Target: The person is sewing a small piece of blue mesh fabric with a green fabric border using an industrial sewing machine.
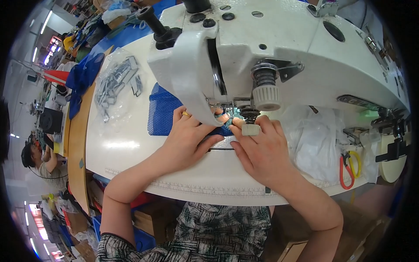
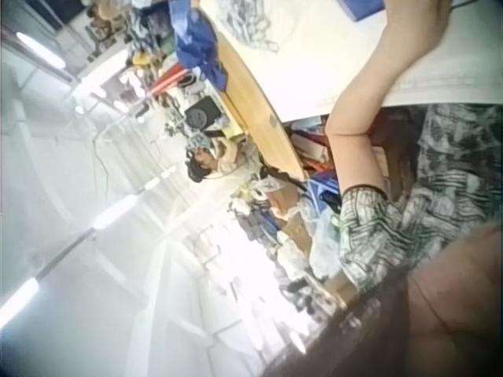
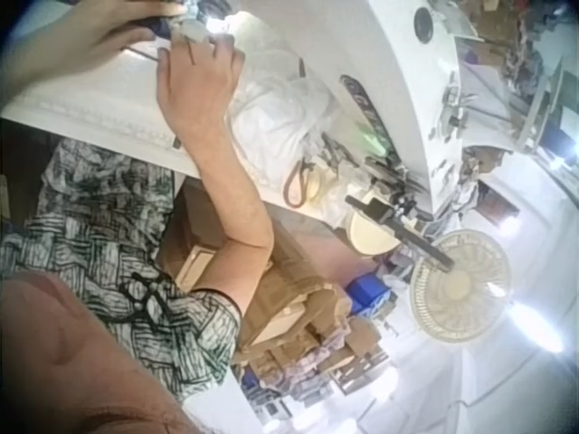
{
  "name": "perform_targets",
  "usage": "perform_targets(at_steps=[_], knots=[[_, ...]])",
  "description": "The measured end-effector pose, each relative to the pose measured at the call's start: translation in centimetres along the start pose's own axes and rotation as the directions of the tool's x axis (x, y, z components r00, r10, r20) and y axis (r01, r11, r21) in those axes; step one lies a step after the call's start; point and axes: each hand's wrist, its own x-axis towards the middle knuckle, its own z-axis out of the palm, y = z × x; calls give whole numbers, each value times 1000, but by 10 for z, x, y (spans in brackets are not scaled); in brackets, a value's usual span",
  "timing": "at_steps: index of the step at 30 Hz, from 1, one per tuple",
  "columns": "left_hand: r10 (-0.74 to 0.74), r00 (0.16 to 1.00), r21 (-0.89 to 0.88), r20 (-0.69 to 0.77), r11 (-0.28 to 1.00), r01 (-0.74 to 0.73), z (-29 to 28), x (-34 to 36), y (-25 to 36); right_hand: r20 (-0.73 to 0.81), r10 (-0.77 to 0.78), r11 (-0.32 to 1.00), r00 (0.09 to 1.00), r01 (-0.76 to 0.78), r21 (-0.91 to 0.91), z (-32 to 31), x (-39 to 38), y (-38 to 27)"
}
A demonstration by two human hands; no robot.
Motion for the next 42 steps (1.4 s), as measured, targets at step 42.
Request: perform_targets(at_steps=[42], knots=[[-83, 995, -141, -53, 987, 75, 5, 4, -13, 8, 38, 999, 999, -38, -2, -3, 7, 1]])
